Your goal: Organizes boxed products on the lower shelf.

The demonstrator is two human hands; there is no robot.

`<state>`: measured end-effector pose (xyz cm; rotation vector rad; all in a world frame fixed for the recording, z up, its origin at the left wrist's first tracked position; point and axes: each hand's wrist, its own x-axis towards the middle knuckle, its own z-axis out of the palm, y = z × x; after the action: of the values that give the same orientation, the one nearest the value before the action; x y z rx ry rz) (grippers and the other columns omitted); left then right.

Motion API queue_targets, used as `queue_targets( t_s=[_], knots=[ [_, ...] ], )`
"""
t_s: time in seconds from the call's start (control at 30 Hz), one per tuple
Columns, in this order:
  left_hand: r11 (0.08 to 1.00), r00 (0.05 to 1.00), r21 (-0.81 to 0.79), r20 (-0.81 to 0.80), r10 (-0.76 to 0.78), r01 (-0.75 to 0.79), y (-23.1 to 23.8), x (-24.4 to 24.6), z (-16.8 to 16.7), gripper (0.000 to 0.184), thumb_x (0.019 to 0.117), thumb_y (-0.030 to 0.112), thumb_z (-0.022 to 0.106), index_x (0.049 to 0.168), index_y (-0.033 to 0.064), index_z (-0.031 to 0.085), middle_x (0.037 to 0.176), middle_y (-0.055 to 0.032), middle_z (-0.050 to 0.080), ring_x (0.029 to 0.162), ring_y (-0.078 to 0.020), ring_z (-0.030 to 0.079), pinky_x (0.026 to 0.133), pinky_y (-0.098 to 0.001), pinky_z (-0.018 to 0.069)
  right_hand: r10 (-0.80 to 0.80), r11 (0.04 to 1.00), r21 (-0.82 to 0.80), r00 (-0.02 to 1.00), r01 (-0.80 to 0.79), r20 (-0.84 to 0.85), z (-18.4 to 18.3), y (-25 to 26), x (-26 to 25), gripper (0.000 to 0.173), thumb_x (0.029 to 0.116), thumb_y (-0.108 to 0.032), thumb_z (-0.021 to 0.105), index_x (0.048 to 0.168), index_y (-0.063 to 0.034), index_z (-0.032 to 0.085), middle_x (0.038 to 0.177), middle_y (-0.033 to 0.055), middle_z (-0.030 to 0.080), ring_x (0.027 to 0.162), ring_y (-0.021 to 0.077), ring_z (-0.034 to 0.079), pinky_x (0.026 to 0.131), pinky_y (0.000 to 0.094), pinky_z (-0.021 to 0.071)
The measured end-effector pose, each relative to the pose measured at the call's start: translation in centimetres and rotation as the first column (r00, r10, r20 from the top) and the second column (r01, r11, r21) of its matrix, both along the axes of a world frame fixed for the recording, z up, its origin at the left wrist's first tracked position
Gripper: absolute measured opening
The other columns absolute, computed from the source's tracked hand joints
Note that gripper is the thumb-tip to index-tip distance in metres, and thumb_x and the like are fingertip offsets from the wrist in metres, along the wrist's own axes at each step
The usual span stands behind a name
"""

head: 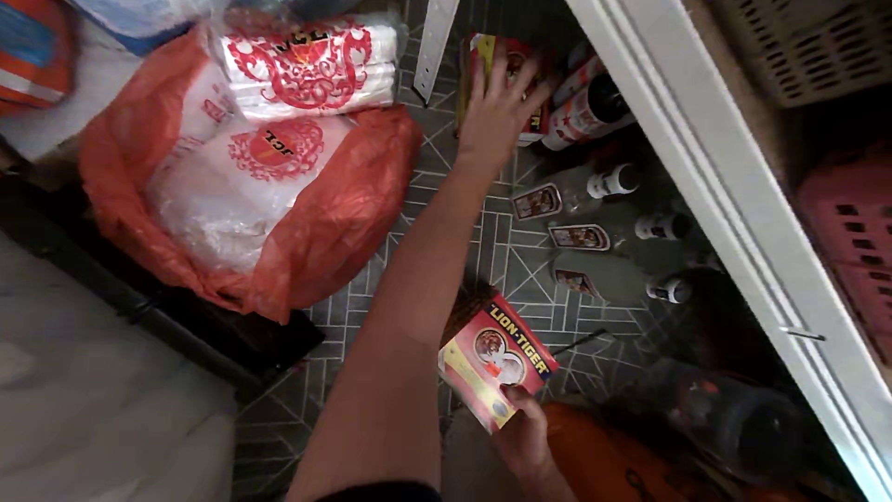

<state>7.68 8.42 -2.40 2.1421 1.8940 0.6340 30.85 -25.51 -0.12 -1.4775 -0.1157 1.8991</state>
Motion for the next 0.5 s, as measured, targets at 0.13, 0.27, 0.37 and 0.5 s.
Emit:
queue_targets(
  t_s=[0.13, 0.27, 0.37, 0.5],
  knots=[
    [0.983, 0.976, -0.028, -0.112, -0.185, 0.183, 2.8, 0.2, -0.9, 0.095, 0.0659, 0.008, 0.092, 0.151, 0.0250, 0.053, 0.163, -0.0149, 0.038, 0.153, -0.0495, 0.017, 0.119, -0.0738, 0.0016, 0.015, 1.000, 0.009, 1.000, -0.015, -0.015, 0.1, 0.0, 0.1, 0.029, 0.0693, -0.029, 0.083, 0.094, -0.0148, 0.077, 0.090, 0.0027, 0.077, 0.084, 0.0110, 0.075, 0.077, 0.0316, 0.0631],
    [0.956, 0.976, -0.276, -0.162, -0.145, 0.097, 4.3, 0.7, -0.5, 0.094, 0.0715, 0.014, 0.088, 0.152, 0.0389, 0.047, 0.171, -0.0075, 0.022, 0.154, -0.0519, 0.004, 0.108, -0.0865, -0.0012, 0.018, 1.000, 0.020, 0.999, -0.017, -0.031, 0.0, 0.1, 0.5, 0.031, 0.0703, -0.028, 0.082, 0.097, -0.0141, 0.077, 0.093, 0.0032, 0.077, 0.087, 0.0121, 0.075, 0.080, 0.0342, 0.0631],
    [0.960, 0.985, -0.278, -0.163, -0.061, 0.013, 4.6, 0.4, -0.3, 0.087, 0.0759, 0.006, 0.083, 0.152, 0.0331, 0.050, 0.168, -0.0105, 0.029, 0.152, -0.0542, 0.012, 0.106, -0.0879, 0.0042, 0.037, 0.999, 0.040, 0.999, -0.037, 0.005, -0.2, -0.1, 0.7, 0.028, 0.0714, -0.029, 0.081, 0.096, -0.0152, 0.077, 0.092, 0.0025, 0.077, 0.086, 0.0119, 0.074, 0.079, 0.0341, 0.0629],
    [0.951, 0.980, -0.281, -0.179, 0.083, -0.131, 5.4, 0.6, -0.3, 0.080, 0.0818, 0.015, 0.080, 0.154, 0.0295, 0.048, 0.170, -0.0093, 0.025, 0.152, -0.0559, 0.008, 0.104, -0.0901, 0.0048, 0.053, 0.995, 0.087, 0.997, -0.049, -0.055, 0.2, 0.0, 0.5, 0.022, 0.0769, -0.029, 0.078, 0.096, -0.0175, 0.078, 0.093, -0.0002, 0.077, 0.088, 0.0088, 0.074, 0.082, 0.0312, 0.0623]
  ],
)
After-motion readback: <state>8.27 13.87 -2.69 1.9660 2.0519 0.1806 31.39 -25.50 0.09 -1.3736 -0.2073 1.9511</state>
